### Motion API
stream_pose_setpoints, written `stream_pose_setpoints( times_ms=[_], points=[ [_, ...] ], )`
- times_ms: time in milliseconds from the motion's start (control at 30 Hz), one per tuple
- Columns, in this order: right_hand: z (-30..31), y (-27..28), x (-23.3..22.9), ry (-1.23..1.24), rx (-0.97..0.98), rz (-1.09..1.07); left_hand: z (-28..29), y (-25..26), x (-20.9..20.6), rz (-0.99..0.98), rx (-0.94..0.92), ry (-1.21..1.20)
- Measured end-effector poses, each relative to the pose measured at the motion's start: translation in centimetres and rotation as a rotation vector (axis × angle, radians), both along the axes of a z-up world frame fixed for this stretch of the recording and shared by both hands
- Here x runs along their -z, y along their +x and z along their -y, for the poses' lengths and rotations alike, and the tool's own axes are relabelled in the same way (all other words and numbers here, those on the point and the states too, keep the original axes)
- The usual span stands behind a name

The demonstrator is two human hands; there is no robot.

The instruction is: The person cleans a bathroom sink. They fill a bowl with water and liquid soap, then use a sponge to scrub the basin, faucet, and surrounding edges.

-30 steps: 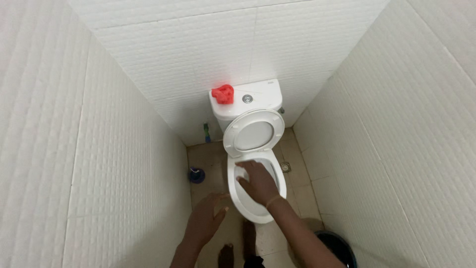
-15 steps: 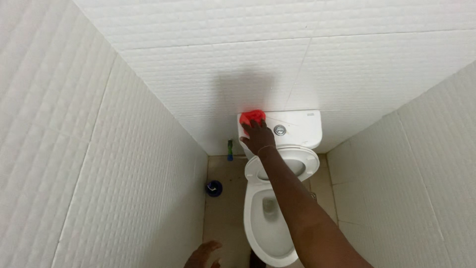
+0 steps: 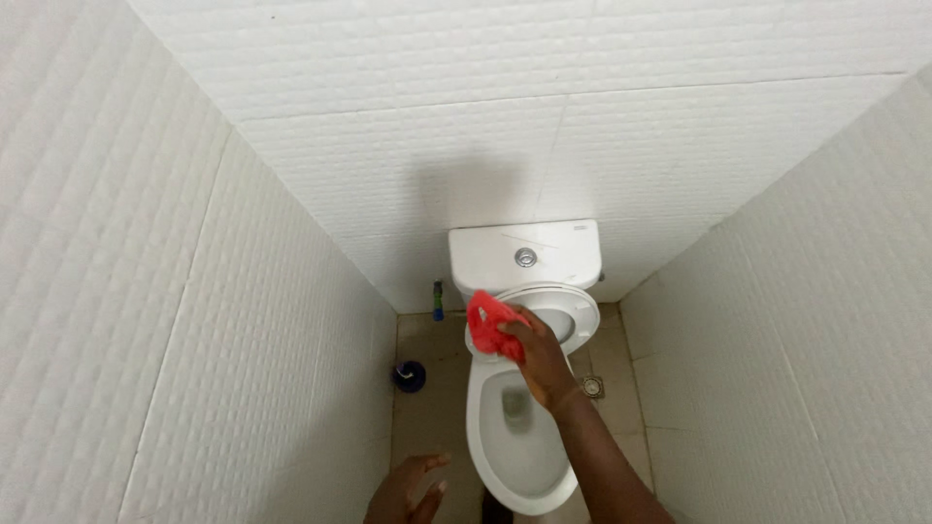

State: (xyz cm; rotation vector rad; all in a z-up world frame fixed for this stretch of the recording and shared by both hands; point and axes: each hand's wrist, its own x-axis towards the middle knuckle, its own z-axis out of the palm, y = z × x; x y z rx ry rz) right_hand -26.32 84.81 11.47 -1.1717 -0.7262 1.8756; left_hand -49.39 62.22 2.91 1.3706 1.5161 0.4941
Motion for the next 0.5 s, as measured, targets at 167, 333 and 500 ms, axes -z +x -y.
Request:
stream_pose_setpoints(
  times_ms=[167, 333, 500],
  points=[
    [11.8, 4.8, -3.6, -0.068, 0.074, -0.215, -3.7, 5.9, -11.9, 0.11, -0.102, -0.018],
    [24.6, 8.7, -4.4, -0.201, 0.183, -0.165, -1.2, 9.6, -15.1, 0.646, 0.023, -0.119],
    [35.8, 10.2, -2.0, -0.155, 0.455, -0.261, 4.0, 12.2, -14.5, 0.716, 0.319, -0.25]
  ],
)
